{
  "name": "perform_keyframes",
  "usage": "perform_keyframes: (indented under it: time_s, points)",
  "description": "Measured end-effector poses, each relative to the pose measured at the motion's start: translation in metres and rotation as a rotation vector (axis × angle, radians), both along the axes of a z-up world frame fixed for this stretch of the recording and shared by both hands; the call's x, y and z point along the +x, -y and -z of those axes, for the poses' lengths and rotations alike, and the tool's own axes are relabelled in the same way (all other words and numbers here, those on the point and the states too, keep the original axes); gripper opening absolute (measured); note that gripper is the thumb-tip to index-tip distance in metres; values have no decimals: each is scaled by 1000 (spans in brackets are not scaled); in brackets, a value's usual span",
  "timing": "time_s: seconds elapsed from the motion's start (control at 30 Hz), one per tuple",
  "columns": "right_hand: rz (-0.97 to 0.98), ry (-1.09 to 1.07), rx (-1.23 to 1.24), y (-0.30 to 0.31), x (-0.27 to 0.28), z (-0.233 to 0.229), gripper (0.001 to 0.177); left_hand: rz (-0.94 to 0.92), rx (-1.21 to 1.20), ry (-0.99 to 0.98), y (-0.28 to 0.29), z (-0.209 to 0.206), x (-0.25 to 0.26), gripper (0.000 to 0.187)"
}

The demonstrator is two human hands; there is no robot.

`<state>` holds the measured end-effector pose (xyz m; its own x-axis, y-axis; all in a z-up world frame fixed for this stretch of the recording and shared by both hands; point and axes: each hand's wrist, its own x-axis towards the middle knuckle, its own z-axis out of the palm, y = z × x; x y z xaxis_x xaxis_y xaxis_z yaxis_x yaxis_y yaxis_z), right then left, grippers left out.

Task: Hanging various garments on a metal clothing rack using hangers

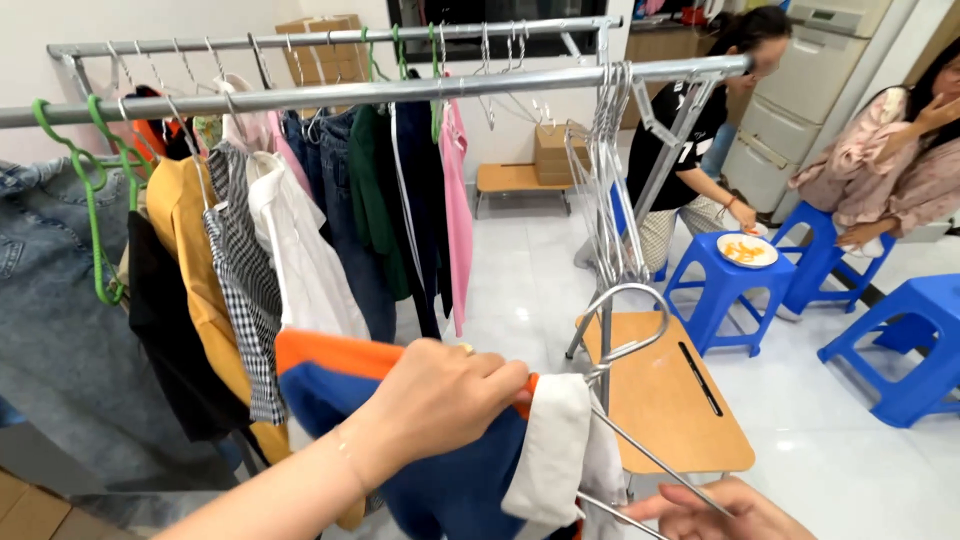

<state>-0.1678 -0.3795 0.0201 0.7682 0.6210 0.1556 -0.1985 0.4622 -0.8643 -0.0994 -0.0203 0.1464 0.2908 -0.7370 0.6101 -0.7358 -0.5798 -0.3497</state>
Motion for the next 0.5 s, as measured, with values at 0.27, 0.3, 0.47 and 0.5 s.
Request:
perform_keyframes:
  time_s: [0.27, 0.3, 0.47, 0.5]
  points:
    - [354, 139, -592, -24, 92, 123, 58, -281, -190, 82, -23, -31, -3, 30]
    - [415, -52, -790, -64, 74, 97, 67, -294, -248, 77, -25, -34, -6, 28]
    - [766, -65, -673, -66, 120, 149, 39, -336, -294, 106, -49, -40, -15, 28]
    - [888, -8, -647, -23, 150, 179, 38, -375, -246, 122, -57, -37, -17, 29]
